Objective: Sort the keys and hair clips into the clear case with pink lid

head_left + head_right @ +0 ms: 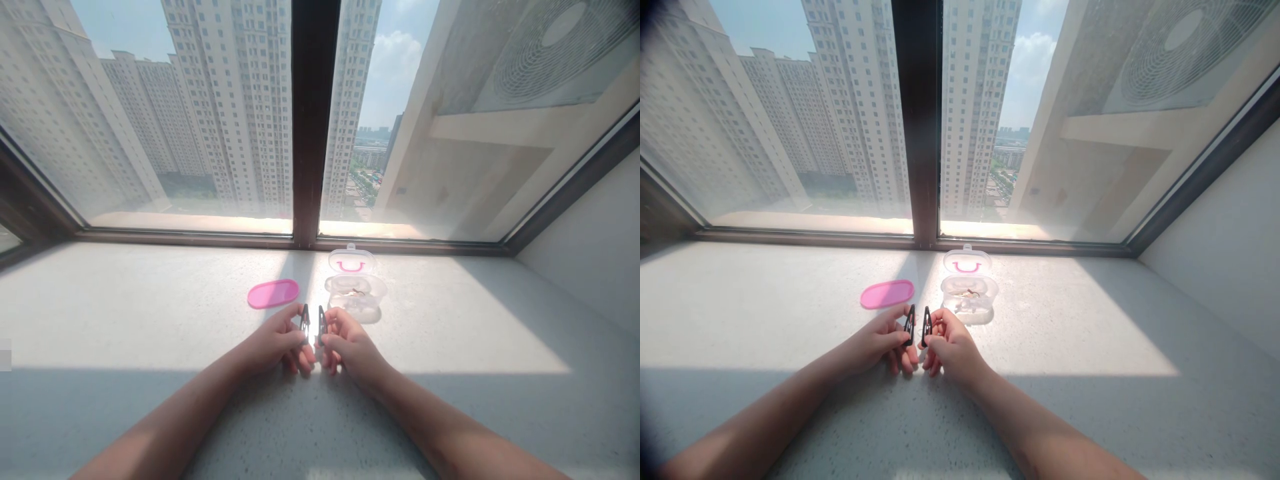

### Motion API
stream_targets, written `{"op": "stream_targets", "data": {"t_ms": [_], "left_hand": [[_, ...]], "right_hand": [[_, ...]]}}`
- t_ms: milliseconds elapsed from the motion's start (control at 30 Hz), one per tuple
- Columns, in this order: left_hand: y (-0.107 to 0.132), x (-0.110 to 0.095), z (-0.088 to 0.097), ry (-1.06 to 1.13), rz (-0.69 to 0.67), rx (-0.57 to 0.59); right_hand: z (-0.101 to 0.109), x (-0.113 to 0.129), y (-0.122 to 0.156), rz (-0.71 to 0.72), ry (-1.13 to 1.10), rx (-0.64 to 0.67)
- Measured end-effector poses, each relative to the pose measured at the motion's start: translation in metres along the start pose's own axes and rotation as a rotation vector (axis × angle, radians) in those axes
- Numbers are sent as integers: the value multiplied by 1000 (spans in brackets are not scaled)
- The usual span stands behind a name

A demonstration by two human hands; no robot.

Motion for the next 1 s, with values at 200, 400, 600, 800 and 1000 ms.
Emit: {"op": "stream_targets", "data": {"t_ms": [200, 400, 600, 800, 1000], "left_hand": [[-2, 1, 1, 10, -3, 8], [-2, 3, 1, 17, -3, 15], [-1, 1, 0, 16, -12, 21], [-1, 2, 1, 20, -16, 23], [-2, 2, 1, 19, -17, 22]], "right_hand": [[0, 0, 0, -8, 11, -4], [-1, 1, 1, -12, 8, -5], [-1, 0, 0, 0, 25, 9], [0, -3, 0, 11, 31, 21], [-1, -2, 1, 9, 29, 25]]}}
Point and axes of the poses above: each hand's wrist, its own y-axis away from the middle knuckle, its own z-axis out of the back of the hand, x = y × z, the point moved 4 cm from there along -y, towards the middle knuckle, and after that the axes turned 3 degrees about -y, right-handed, at the moved point
